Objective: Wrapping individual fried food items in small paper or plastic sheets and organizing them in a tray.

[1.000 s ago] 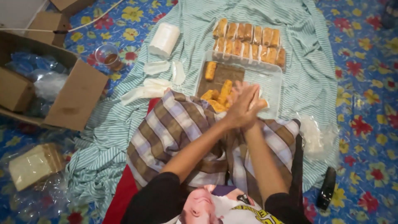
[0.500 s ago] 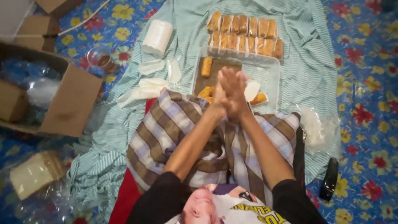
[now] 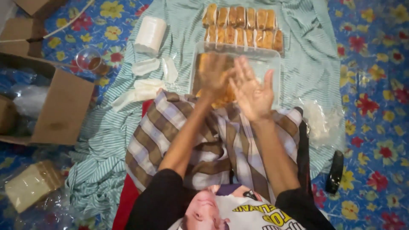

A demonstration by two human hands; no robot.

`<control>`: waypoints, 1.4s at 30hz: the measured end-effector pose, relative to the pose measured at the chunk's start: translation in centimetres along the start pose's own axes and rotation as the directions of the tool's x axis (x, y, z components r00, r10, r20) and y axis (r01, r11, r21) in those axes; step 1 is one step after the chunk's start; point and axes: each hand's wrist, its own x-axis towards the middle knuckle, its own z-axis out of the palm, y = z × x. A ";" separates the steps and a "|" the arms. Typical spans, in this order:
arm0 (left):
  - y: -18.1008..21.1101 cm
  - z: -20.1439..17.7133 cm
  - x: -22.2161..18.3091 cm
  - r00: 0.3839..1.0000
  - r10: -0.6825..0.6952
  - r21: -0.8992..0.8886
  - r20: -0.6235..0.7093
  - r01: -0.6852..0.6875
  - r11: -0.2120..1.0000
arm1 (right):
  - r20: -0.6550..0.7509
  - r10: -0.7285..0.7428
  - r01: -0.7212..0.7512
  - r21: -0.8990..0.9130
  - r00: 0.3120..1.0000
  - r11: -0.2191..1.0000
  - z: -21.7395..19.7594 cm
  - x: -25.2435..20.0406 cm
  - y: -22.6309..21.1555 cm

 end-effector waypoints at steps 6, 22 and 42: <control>4.1 0.1 -4.1 0.911 -0.329 -0.672 0.249 0.407 0.619 | 0.302 -0.234 0.368 -0.868 0.924 0.333 2.4 2.1 4.0; 5.1 -2.3 -0.4 0.938 0.274 -0.329 0.212 -0.196 0.924 | -0.024 -0.014 0.024 0.512 1.000 0.859 -5.7 1.2 3.7; 11.9 -6.8 -1.0 0.949 0.117 -0.792 0.292 0.172 0.585 | -0.038 -0.209 0.111 -0.746 0.977 0.657 -16.5 1.0 4.6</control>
